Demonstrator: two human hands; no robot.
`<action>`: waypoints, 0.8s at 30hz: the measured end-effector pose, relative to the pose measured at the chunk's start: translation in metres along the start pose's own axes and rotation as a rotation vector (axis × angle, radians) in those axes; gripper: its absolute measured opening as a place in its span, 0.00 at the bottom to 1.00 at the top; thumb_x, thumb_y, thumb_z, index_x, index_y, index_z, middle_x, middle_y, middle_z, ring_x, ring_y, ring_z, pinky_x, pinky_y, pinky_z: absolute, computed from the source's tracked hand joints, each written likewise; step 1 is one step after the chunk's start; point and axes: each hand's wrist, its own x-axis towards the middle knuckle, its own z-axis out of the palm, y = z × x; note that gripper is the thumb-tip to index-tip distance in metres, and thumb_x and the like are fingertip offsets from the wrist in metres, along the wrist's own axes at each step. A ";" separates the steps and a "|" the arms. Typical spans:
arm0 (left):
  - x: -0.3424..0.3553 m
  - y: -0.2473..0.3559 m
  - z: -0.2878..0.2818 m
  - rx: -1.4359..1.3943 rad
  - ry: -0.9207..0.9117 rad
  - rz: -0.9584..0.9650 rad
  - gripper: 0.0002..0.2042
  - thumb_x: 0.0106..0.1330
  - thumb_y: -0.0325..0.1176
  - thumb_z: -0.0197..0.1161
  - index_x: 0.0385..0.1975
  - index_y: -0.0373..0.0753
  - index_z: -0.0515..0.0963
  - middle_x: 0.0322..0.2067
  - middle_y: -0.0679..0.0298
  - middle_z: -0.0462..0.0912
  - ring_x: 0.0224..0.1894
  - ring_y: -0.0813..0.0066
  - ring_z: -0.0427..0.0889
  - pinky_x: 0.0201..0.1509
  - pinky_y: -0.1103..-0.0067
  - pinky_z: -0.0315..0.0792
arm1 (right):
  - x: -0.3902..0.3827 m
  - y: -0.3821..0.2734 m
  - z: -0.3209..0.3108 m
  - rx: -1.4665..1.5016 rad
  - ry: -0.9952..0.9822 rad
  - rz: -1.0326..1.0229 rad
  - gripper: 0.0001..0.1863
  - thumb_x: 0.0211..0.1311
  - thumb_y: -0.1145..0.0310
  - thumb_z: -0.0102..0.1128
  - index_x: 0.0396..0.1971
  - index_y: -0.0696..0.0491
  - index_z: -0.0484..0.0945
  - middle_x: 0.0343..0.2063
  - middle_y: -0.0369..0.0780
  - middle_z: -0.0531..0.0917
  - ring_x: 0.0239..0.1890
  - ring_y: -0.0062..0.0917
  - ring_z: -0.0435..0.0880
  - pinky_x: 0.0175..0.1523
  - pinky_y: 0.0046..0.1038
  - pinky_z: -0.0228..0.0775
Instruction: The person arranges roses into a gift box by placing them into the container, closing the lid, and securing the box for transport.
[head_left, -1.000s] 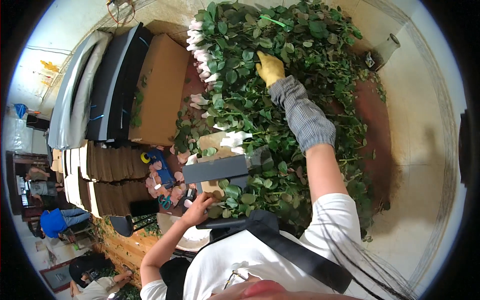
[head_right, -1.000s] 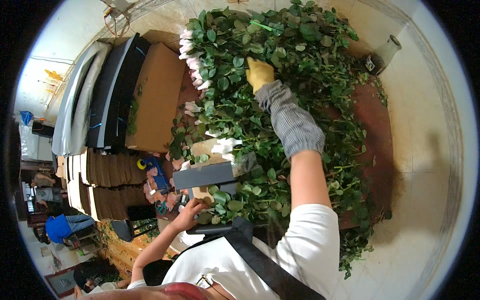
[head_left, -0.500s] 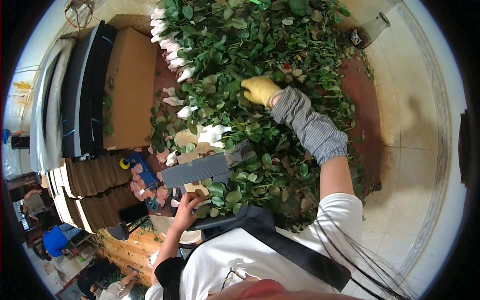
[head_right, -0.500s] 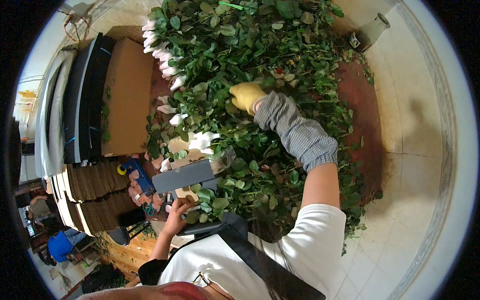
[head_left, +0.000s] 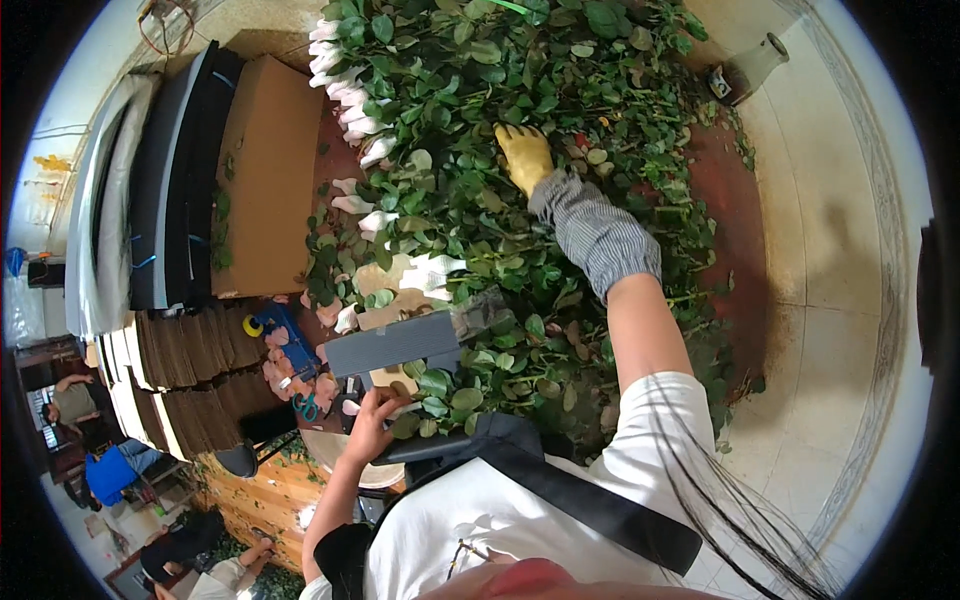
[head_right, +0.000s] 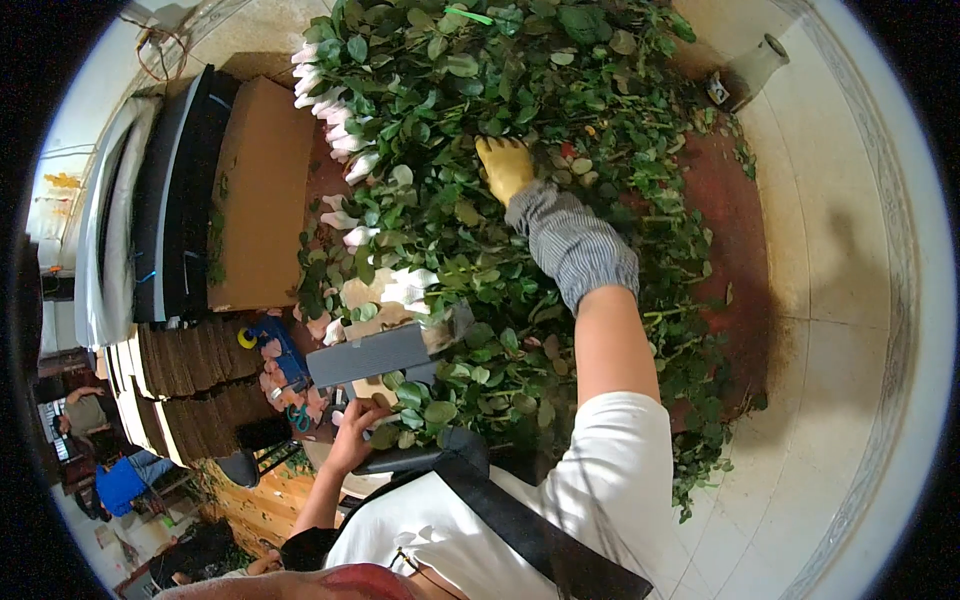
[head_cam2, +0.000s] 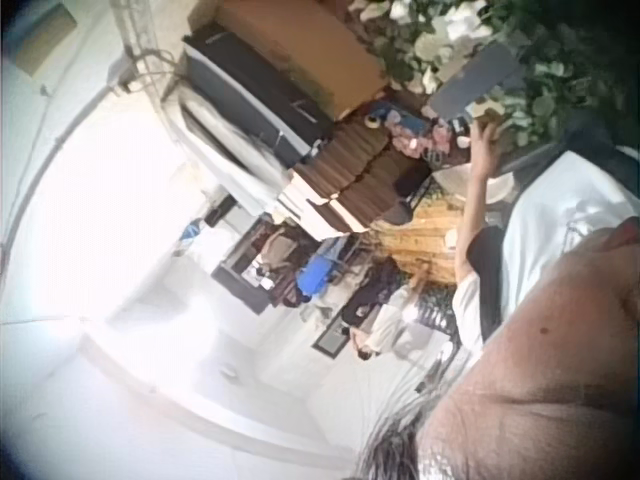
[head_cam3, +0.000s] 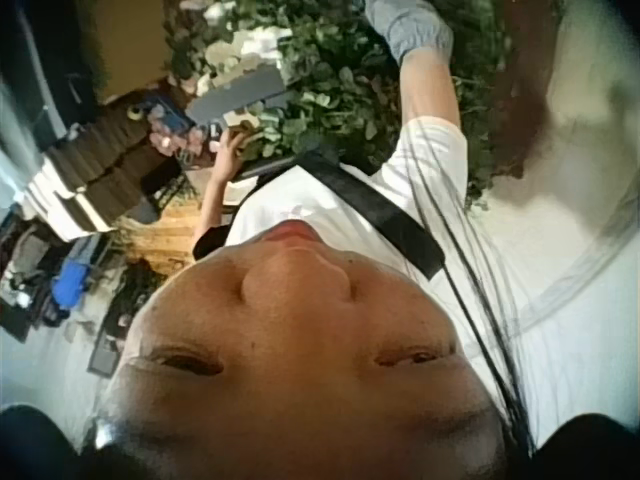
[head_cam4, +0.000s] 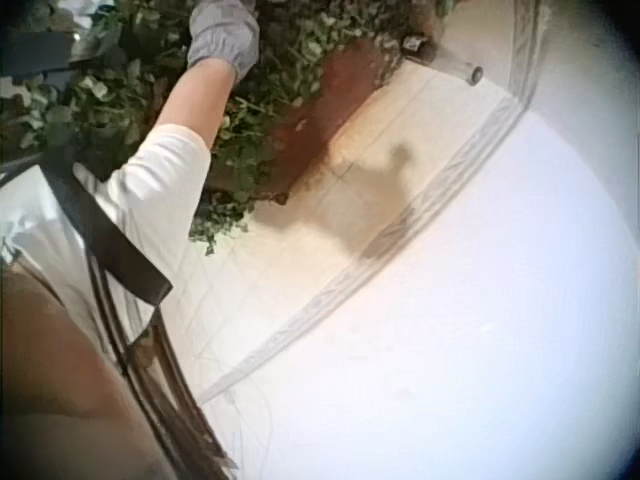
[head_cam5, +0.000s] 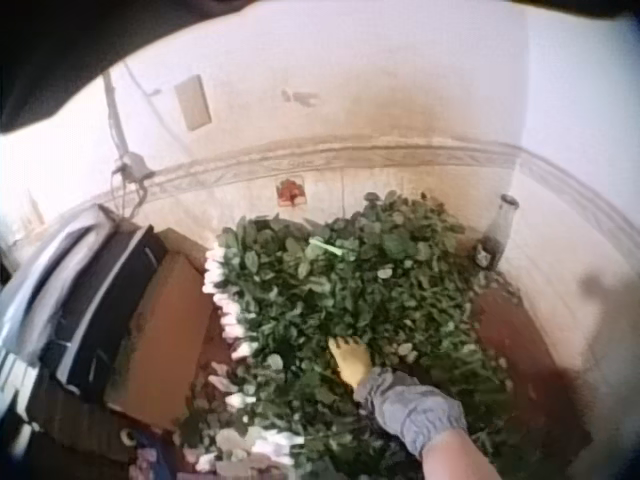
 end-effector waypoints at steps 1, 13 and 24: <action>0.003 -0.001 -0.001 0.003 -0.001 0.017 0.25 0.46 0.19 0.65 0.49 0.40 0.80 0.47 0.56 0.73 0.54 0.54 0.73 0.58 0.66 0.71 | 0.010 0.004 -0.002 -0.031 -0.237 0.057 0.27 0.60 0.70 0.62 0.62 0.53 0.71 0.53 0.42 0.82 0.57 0.36 0.78 0.59 0.35 0.72; 0.002 -0.004 0.000 0.012 0.010 0.053 0.23 0.50 0.21 0.67 0.50 0.42 0.80 0.47 0.57 0.71 0.54 0.55 0.72 0.57 0.68 0.72 | 0.030 0.002 -0.131 0.307 0.329 0.157 0.11 0.53 0.76 0.63 0.38 0.54 0.85 0.39 0.45 0.86 0.44 0.41 0.84 0.51 0.36 0.77; 0.007 -0.018 0.000 0.017 0.036 0.167 0.27 0.45 0.18 0.62 0.50 0.43 0.81 0.45 0.56 0.71 0.52 0.53 0.72 0.58 0.68 0.69 | -0.090 -0.054 -0.250 0.248 0.362 -0.291 0.06 0.50 0.78 0.62 0.27 0.51 0.80 0.26 0.40 0.82 0.35 0.34 0.83 0.47 0.37 0.77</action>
